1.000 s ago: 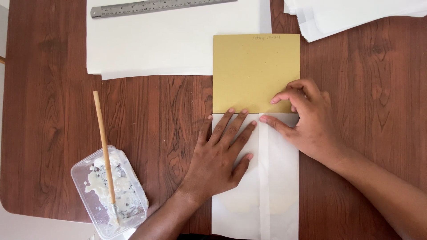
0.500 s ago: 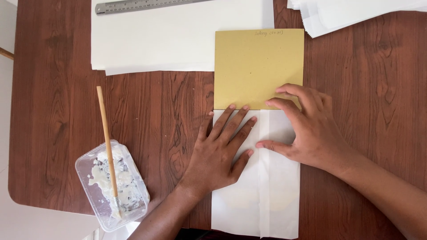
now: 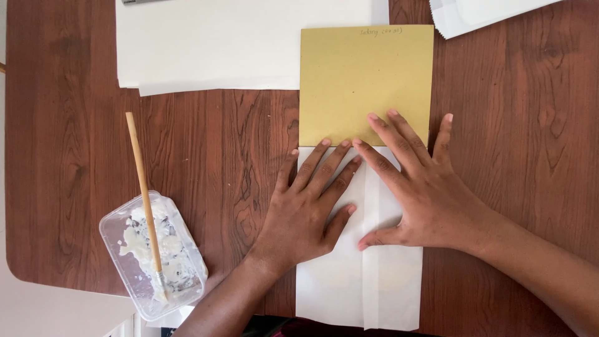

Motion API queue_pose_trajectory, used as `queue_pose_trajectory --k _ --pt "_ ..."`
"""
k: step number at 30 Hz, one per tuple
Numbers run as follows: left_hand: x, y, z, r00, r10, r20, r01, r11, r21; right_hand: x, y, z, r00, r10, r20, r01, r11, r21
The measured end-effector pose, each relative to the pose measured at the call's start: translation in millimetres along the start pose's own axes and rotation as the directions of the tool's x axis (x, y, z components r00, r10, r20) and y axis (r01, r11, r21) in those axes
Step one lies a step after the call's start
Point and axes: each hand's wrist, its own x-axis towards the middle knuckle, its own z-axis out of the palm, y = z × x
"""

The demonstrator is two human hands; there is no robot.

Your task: Manually folding and gluing paper to create bags

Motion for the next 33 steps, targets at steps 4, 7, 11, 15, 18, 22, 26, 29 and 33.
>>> queue_pose_trajectory --k 4,7,11,15,18,22,26,29,33 --pt "-1.7 0.1 0.6 1.000 0.003 -0.015 -0.004 0.999 -0.039 -1.7 -8.8 -0.4 0.997 -0.030 0.066 0.031 0.999 -0.026" --pt "-1.8 -0.1 0.8 1.000 -0.004 -0.016 0.003 0.999 -0.043 -5.7 -14.0 2.0 0.996 -0.075 0.044 0.078 0.995 -0.057" --pt "-2.4 0.4 0.6 1.000 -0.010 -0.011 0.010 0.998 -0.054 -10.3 -23.8 4.8 0.990 -0.110 0.085 0.114 0.993 -0.043" --pt "-3.6 -0.5 3.3 1.000 0.004 -0.030 -0.005 0.999 -0.037 -15.8 -36.6 5.2 0.985 -0.154 0.074 0.164 0.973 -0.164" --pt "-4.1 -1.5 4.3 1.000 -0.013 0.017 0.013 1.000 -0.019 -21.8 -46.1 6.8 0.978 -0.201 0.060 0.208 0.963 -0.170" --pt "-4.3 -3.3 5.9 0.995 -0.024 0.099 0.017 0.998 0.068 -31.6 -57.5 11.0 0.964 -0.256 0.068 0.264 0.947 -0.185" --pt "-3.9 -1.7 5.2 0.995 -0.029 0.097 0.020 0.996 0.085 -38.8 -65.5 15.8 0.955 -0.285 0.087 0.297 0.920 -0.256" --pt "-4.3 -2.9 4.2 0.995 -0.005 0.101 -0.006 0.993 0.114 -37.8 -65.3 16.4 0.953 -0.289 0.089 0.302 0.922 -0.241" --pt "-6.0 -5.2 3.9 0.997 0.011 0.083 -0.008 0.999 -0.035 -29.9 -44.1 6.0 0.964 -0.257 -0.059 0.262 0.960 0.098"
